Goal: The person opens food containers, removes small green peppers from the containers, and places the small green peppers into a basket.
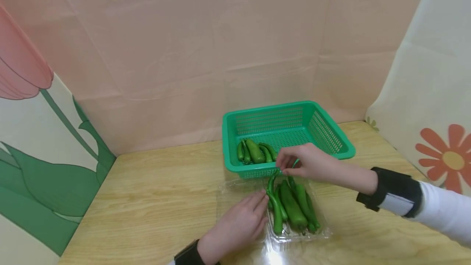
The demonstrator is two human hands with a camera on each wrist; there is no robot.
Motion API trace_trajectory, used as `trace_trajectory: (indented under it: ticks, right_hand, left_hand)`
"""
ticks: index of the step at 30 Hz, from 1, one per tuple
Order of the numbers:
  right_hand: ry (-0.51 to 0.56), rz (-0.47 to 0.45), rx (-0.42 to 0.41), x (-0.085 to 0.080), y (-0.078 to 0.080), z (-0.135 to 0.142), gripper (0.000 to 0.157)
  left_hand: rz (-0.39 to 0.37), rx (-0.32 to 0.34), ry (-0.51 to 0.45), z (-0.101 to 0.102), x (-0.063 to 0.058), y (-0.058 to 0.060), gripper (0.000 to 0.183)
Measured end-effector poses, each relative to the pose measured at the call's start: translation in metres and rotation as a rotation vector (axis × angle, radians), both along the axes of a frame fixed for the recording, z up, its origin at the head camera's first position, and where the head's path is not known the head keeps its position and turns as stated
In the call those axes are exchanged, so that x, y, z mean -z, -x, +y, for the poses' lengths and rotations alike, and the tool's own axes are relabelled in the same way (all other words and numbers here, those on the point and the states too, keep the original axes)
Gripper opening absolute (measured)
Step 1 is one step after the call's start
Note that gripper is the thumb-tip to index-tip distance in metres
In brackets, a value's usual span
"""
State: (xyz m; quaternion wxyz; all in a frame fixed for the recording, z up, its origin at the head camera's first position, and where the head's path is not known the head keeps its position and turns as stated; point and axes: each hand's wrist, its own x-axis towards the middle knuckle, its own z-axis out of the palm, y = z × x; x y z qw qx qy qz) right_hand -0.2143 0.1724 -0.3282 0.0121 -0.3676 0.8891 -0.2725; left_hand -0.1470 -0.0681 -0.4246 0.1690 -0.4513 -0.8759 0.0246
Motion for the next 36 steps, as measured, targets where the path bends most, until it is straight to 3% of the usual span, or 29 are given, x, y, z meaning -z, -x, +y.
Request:
trace_trajectory:
  ticks: [7,14,19,29,36]
  right_hand:
    - [0.043,-0.019,-0.056,0.016,-0.005,0.008,0.021]
    - [0.012,0.089,-0.291,0.034,-0.003,0.02,0.02]
    - [-0.059,0.159,-0.384,0.042,0.001,0.027,0.017]
    - [-0.171,0.143,-0.473,0.047,0.008,0.028,0.022]
    - [-0.223,0.115,-0.447,0.045,0.009,0.028,0.025]
  left_hand:
    - [0.027,0.009,-0.006,0.0,0.002,0.001,0.05]
    - [0.013,0.002,0.005,0.0,0.003,0.002,0.05]
    - [0.009,-0.001,0.0,0.0,0.002,0.002,0.049]
    - [-0.011,-0.001,-0.006,0.0,0.002,0.002,0.05]
    - [-0.024,-0.007,-0.004,-0.001,0.002,0.002,0.05]
